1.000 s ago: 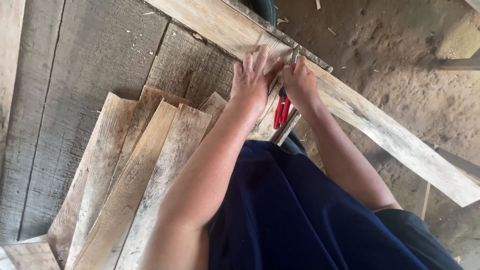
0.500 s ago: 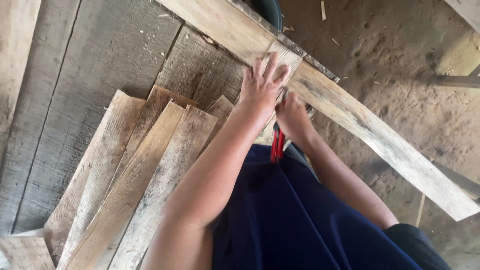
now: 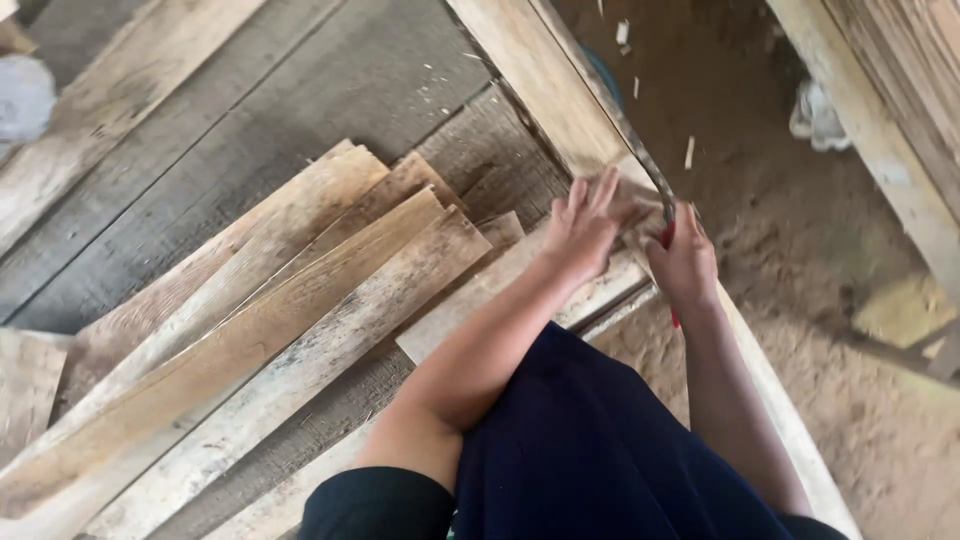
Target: Cutting and trimming thin wood strips or veneer using a utility knife on a wooden platform.
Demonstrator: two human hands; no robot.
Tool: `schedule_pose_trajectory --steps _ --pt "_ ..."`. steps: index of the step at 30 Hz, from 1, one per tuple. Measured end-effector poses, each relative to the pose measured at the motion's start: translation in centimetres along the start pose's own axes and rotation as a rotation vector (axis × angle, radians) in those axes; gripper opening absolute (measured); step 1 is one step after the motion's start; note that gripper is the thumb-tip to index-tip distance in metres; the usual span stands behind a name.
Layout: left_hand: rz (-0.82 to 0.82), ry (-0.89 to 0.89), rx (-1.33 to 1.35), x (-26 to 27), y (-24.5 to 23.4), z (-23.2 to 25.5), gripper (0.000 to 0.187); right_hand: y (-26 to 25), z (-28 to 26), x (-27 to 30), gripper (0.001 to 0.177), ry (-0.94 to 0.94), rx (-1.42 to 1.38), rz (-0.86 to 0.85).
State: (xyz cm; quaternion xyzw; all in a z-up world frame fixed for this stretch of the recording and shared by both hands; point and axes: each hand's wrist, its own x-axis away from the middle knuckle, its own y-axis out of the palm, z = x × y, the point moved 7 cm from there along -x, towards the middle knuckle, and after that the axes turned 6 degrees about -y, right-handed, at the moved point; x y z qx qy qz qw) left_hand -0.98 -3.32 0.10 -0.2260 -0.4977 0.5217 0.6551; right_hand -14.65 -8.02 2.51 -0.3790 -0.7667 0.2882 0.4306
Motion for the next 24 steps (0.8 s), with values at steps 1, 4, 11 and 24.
schedule_pose_trajectory --steps 1,4,11,24 --pt "0.014 -0.007 0.005 0.5 -0.3 0.0 0.070 -0.1 -0.2 0.1 0.056 -0.014 0.008 0.002" --pt "0.118 -0.046 0.044 2.5 -1.2 0.2 0.068 -0.6 0.2 0.9 0.069 0.075 -0.004 -0.010" --pt "0.546 -0.119 0.140 12.9 -6.7 -5.5 0.083 0.2 -0.3 -0.7 0.059 0.031 0.183 -0.087" --pt "0.685 -0.517 0.315 23.9 -3.8 -16.9 0.064 1.3 -5.2 -1.2 0.068 -0.129 0.624 -0.010"
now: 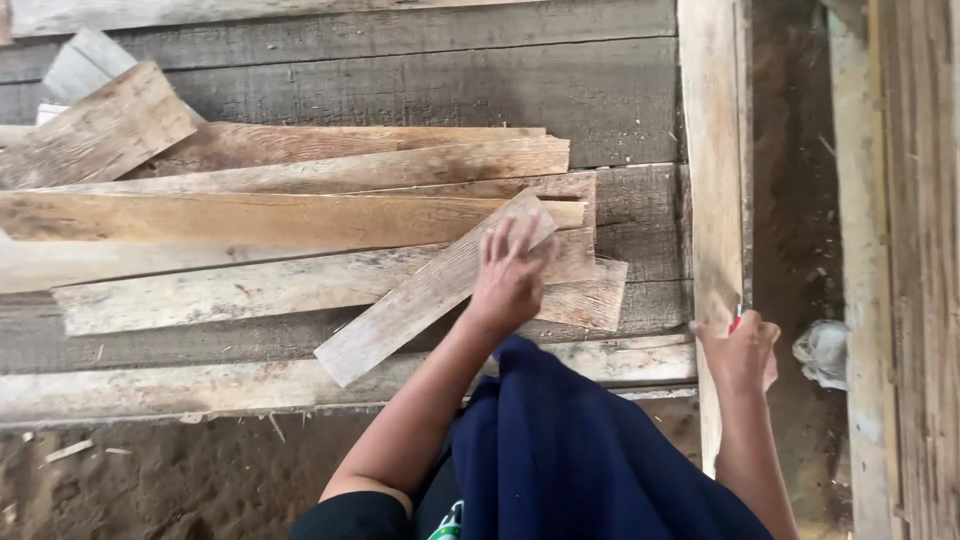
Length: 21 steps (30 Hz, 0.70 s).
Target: Cutting and trimming thin wood strips or veneer using a utility knife on a wooden platform.
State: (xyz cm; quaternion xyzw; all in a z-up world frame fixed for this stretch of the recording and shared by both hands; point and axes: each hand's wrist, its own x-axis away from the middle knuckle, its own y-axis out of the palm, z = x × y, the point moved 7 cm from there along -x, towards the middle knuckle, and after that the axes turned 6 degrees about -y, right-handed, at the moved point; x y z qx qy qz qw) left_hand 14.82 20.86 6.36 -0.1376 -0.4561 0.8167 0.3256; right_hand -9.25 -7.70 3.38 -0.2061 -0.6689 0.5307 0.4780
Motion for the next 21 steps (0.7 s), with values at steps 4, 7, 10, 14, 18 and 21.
schedule_pose_trajectory --steps 4,7,10,14,18,21 --pt "-0.133 0.131 -0.078 0.4 3.6 2.3 0.068 -0.1 -1.0 0.8 0.077 -0.040 0.015 0.055" --pt "-0.053 0.144 0.013 1.2 4.7 2.3 0.058 -1.2 -1.5 2.2 0.083 0.030 -0.051 0.023" --pt "-0.018 0.103 -0.015 1.8 4.2 0.9 0.061 -2.0 -1.7 4.1 0.077 0.060 -0.084 -0.016" --pt "0.148 0.008 -0.022 3.5 2.1 -3.2 0.066 -4.7 -3.4 8.2 0.090 0.145 -0.198 -0.033" --pt "-0.104 -0.233 -0.200 6.2 2.0 -10.2 0.109 -7.4 -6.6 10.4 0.095 0.061 -0.127 0.056" --pt "-0.207 -0.364 -0.144 8.8 -0.4 -13.9 0.119 -11.1 -13.2 13.6 0.091 -0.091 -0.198 0.138"
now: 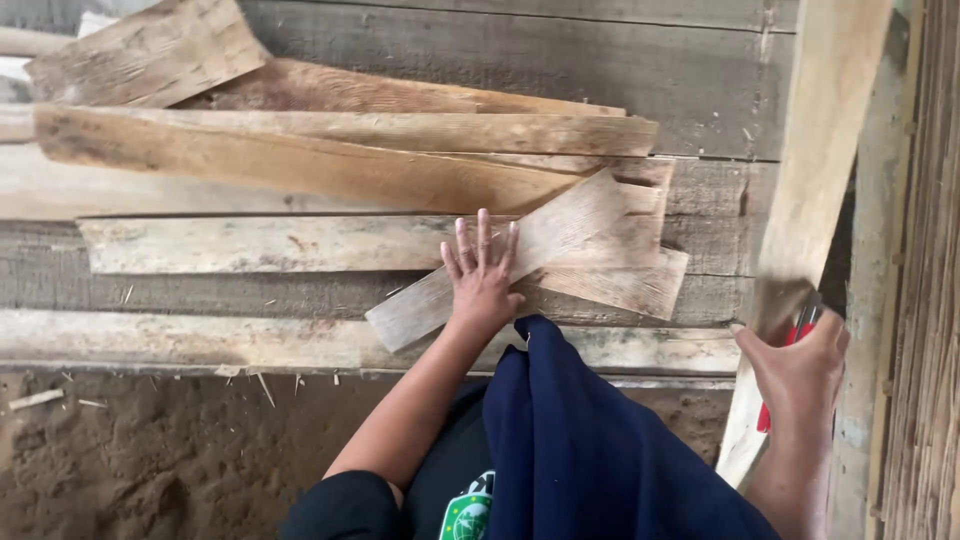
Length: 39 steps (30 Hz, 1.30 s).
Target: Cutting and trimming thin wood strips or veneer using a utility knife on a wooden platform.
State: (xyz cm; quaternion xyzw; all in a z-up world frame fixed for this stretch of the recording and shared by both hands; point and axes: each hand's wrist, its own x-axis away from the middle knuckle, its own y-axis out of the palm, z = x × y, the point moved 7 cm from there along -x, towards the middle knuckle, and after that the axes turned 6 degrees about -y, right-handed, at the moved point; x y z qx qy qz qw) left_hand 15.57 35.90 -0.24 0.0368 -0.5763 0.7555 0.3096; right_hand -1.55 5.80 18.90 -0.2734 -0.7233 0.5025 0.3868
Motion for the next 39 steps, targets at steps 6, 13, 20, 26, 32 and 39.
schedule_pose_trajectory --steps 6,13,20,26,32,39 --pt "0.346 0.108 0.058 0.2 -0.9 -6.3 0.099 1.4 -9.8 2.2 0.097 -0.245 0.242 -0.052" --pt "0.297 0.252 -0.004 -2.7 -0.3 -7.9 0.086 5.7 -17.0 2.7 0.098 -0.453 0.420 -0.048" --pt "0.549 0.241 0.015 -10.0 -2.2 -7.6 0.069 7.3 -21.7 3.5 0.088 -0.582 0.401 -0.046" --pt "0.571 0.144 0.029 -2.0 -5.4 -4.4 0.063 11.2 -24.3 2.9 0.084 -0.699 0.341 -0.166" --pt "0.413 -0.012 0.198 5.5 -0.6 -6.6 0.020 17.8 -26.3 3.9 0.081 -0.898 0.451 -0.413" --pt "0.638 -0.070 0.259 8.2 -5.1 -9.1 0.009 21.1 -25.1 4.7 0.094 -1.026 0.439 -0.507"
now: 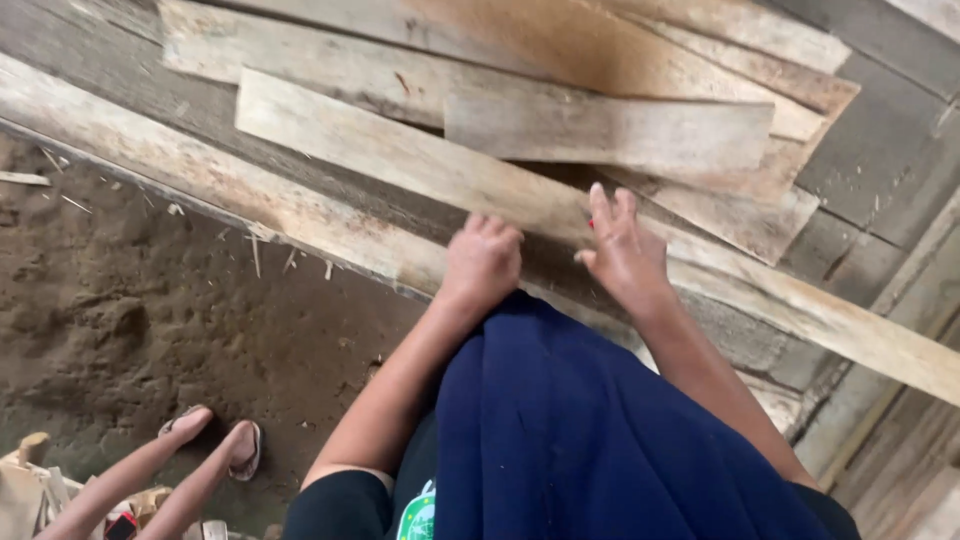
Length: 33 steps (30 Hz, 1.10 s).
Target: Cutting and trimming thin wood strips or veneer using a utility knife on a wooden platform.
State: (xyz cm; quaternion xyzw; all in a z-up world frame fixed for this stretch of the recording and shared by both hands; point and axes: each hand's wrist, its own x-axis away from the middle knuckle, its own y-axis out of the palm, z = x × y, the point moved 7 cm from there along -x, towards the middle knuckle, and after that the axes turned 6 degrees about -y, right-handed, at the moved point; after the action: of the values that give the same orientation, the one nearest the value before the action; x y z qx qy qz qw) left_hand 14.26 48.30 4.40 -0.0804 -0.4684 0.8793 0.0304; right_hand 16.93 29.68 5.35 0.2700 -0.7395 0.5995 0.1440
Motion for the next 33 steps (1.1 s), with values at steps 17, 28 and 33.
schedule_pose_trajectory --steps 17,28,33 --pt "-0.597 0.030 -0.215 -2.4 11.2 4.6 0.070 3.9 12.9 8.8 0.029 0.421 -0.773 0.173" --pt "-0.671 0.112 -0.259 -3.2 13.1 2.5 0.073 6.5 6.7 2.9 0.035 0.433 -0.692 0.071" --pt "-0.816 0.092 -0.272 -3.1 14.0 1.7 0.074 7.2 5.5 -0.4 0.038 0.489 -0.466 -0.007"
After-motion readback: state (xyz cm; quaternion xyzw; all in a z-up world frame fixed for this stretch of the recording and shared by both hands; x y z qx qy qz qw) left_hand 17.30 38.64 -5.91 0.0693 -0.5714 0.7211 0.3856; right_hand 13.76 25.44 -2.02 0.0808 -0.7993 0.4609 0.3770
